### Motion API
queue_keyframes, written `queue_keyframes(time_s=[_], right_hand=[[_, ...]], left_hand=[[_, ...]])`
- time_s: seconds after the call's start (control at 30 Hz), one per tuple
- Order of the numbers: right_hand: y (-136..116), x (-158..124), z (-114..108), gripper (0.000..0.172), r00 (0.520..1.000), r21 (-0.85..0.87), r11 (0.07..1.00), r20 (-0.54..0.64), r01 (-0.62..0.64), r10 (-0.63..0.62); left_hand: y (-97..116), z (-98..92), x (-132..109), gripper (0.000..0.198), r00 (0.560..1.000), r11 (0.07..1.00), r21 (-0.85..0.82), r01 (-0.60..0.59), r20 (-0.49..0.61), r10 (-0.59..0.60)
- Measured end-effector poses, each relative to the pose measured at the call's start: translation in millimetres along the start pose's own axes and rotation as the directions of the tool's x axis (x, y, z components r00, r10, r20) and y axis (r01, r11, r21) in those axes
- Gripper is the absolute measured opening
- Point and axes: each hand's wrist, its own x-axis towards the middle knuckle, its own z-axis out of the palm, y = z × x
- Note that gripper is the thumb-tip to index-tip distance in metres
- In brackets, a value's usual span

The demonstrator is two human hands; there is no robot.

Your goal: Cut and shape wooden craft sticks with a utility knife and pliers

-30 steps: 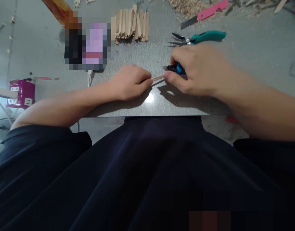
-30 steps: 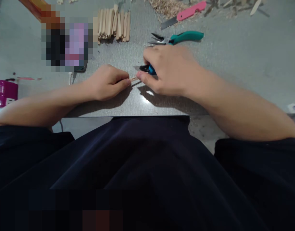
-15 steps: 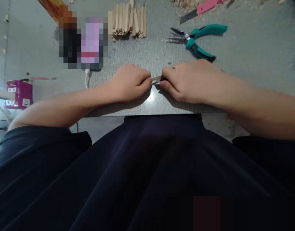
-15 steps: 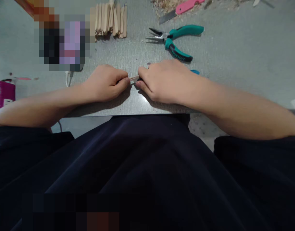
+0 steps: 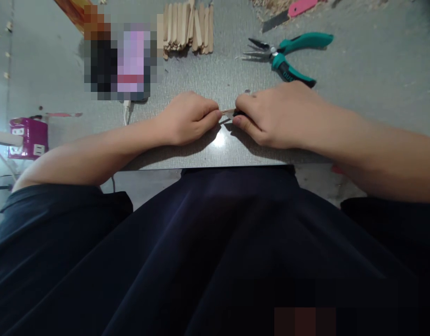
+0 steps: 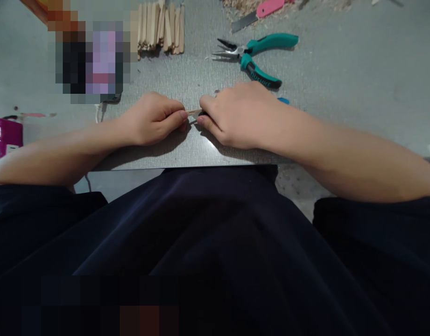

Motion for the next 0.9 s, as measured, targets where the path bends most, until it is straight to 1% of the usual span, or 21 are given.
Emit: queue_keyframes(time_s=[0.13,0.33,0.47,0.67,0.9], right_hand=[[0.1,0.6,0.0,0.065,1.0,-0.008,1.0,-0.003,-0.007,0.007],[0.1,2.9,3.4,0.067,1.0,0.023,1.0,-0.027,-0.003,0.004],[-0.2,2.9,4.8,0.07,0.999,0.026,1.0,-0.038,0.002,-0.001],[-0.2,2.4,4.3,0.066,0.999,0.049,0.999,-0.036,0.008,-0.006],[4.4,2.0,7.0,0.062,0.997,0.052,0.998,-0.068,0.032,-0.028]], left_hand=[[0.3,0.0,0.4,0.041,1.0,0.999,0.041,0.017,0.013,-0.017],[-2.8,2.2,-0.1,0.041,0.999,0.997,0.074,-0.03,-0.018,0.031],[-3.3,3.4,0.5,0.043,0.999,0.995,0.097,-0.029,-0.026,0.031],[-5.7,4.4,0.4,0.041,0.999,0.997,0.07,-0.034,-0.039,0.037],[-4.8,3.1,-0.1,0.04,1.0,0.998,0.055,-0.01,-0.028,0.012]])
